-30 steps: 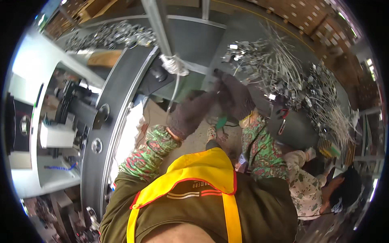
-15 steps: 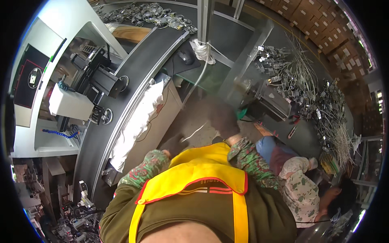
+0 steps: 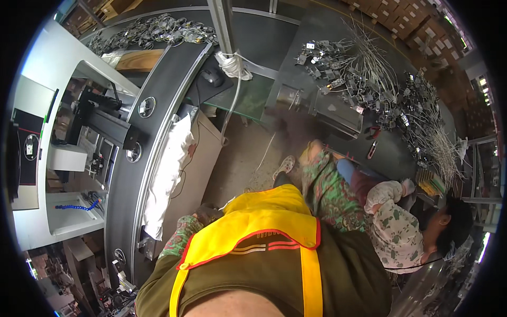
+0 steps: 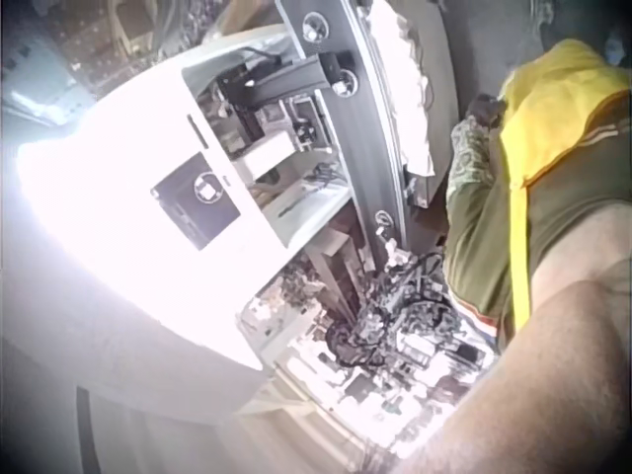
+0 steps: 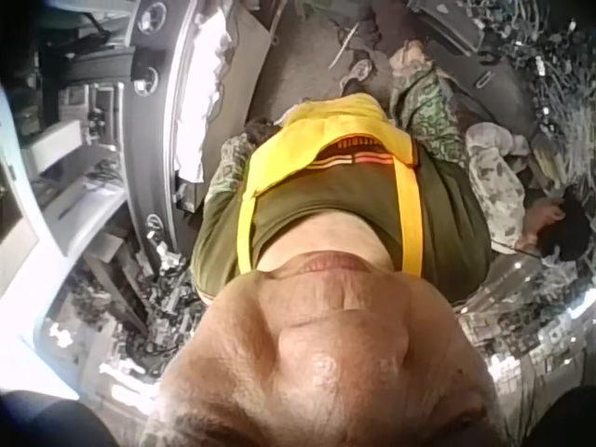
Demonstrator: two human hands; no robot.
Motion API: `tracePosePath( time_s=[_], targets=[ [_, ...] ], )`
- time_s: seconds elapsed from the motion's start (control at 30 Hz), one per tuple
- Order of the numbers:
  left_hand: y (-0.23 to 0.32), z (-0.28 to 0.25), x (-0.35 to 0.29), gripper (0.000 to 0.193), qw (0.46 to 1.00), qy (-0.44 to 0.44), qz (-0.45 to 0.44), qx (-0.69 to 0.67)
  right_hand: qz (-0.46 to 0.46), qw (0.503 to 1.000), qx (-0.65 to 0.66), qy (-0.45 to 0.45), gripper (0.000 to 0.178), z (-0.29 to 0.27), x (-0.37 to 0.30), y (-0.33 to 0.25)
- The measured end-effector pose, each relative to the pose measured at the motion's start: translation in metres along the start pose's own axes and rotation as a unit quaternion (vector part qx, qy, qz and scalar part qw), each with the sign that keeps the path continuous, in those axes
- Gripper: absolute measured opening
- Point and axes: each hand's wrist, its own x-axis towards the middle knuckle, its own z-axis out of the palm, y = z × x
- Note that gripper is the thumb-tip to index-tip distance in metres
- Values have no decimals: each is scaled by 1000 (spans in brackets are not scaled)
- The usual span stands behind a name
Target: The person processes electrical wires using a machine, fits components into circular frames, and places them onto a conveyor belt. The person then removes their gloves, retrieves another pair from a bin, and puts them on.
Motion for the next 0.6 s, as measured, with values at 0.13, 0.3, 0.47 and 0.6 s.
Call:
tracePosePath(
  time_s=[0.13,0.3,0.47,0.6],
  targets=[
    [-65,14,29,37,992,50,-106,53,-56,998,6,-10,24,0,-4,26],
    [145,75,138,33,992,84,87,30,-43,974,-213,-62,32,-31,35,47],
    [322,72,207,37,960,127,237,74,-350,657,-667,-18,28,-68,22,28],
    [359,48,220,40,866,46,492,76,-430,811,-393,66,33,-69,6,-9]
  ],
)
